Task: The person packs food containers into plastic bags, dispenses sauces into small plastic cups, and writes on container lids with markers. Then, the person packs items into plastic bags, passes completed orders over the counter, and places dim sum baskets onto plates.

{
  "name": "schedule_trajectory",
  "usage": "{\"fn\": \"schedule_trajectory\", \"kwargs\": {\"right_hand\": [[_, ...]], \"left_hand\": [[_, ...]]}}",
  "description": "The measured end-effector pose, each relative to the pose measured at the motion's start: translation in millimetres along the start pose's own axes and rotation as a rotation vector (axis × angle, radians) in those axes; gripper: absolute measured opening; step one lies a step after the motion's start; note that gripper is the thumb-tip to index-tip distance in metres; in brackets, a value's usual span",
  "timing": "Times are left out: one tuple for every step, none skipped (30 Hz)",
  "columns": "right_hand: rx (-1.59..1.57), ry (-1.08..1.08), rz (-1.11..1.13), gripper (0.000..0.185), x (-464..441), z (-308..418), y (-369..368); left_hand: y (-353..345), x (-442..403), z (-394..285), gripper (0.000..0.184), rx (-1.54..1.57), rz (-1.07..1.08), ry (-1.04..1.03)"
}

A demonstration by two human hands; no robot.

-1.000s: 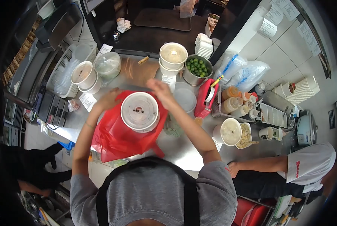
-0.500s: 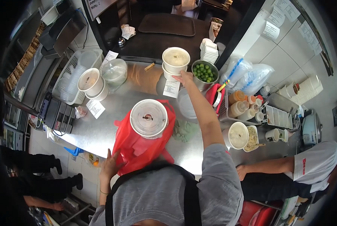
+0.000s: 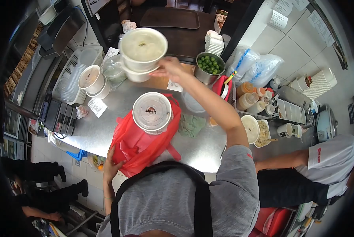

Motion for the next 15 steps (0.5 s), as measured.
{"fn": "schedule_trajectory", "kwargs": {"right_hand": [[-0.026, -0.014, 0.057, 0.03, 13.9, -2.2, -17.9], [-0.038, -0.092, 0.124, 0.032, 28.1, -4.6, -35.8], [-0.052, -0.17, 0.191, 0.034, 40.7, -12.1, -51.1], [-0.057, -0.177, 0.244, 0.033, 50.8, -24.3, -63.2], [-0.093, -0.214, 0.274, 0.033, 64.0, -34.2, -76.2], [-0.109, -0.227, 0.324, 0.034, 77.0, -45.7, -85.6], [-0.133, -0.254, 0.43, 0.034, 87.2, -60.1, -92.7], [-0.105, -0.284, 0.411, 0.034, 99.1, -71.6, -98.0], [-0.079, -0.317, 0.392, 0.034, 112.8, -81.9, -104.2], [-0.053, -0.351, 0.373, 0.035, 125.9, -91.9, -109.0], [-0.053, -0.358, 0.343, 0.031, 136.0, -103.3, -110.2], [-0.054, -0.367, 0.311, 0.028, 145.1, -119.2, -109.3], [-0.054, -0.375, 0.279, 0.025, 154.4, -135.0, -108.4], [-0.033, -0.378, 0.273, 0.023, 162.9, -146.8, -106.3], [0.006, -0.366, 0.231, 0.022, 168.8, -160.5, -101.0]], "left_hand": [[-0.9, -0.1, 1.2, 0.078, -0.002, -0.002, 0.008], [-1.7, -0.2, 2.6, 0.078, -0.003, -0.003, 0.016], [-1.7, 0.1, 4.8, 0.078, -0.018, 0.0, 0.016], [-0.8, -0.5, 6.9, 0.078, -0.032, 0.003, 0.014], [0.5, -0.9, 8.0, 0.079, -0.047, 0.005, 0.012], [2.4, -1.1, 6.7, 0.076, -0.032, -0.007, -0.018], [4.3, -1.1, 4.8, 0.074, -0.017, -0.019, -0.049], [6.3, -1.2, 3.7, 0.072, -0.001, -0.032, -0.078], [9.0, -2.1, 11.7, 0.067, 0.07, 0.001, -0.022], [12.7, -4.1, 23.5, 0.063, 0.141, 0.032, 0.036], [14.0, -4.5, 33.3, 0.059, 0.212, 0.063, 0.094], [16.1, -4.3, 16.6, 0.046, 0.206, 0.052, 0.105], [20.1, -4.7, 8.4, 0.044, 0.089, 0.085, 0.08], [22.0, -5.6, 4.3, 0.041, -0.028, 0.114, 0.049], [20.1, -4.7, 5.1, 0.044, -0.042, 0.104, 0.038]]}}
Point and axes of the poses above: each hand's wrist, its own x-axis away from the middle knuckle, its own y-axis out of the back of the hand, z = x × y, the point moved 2 cm from there along -x, towards the middle knuckle
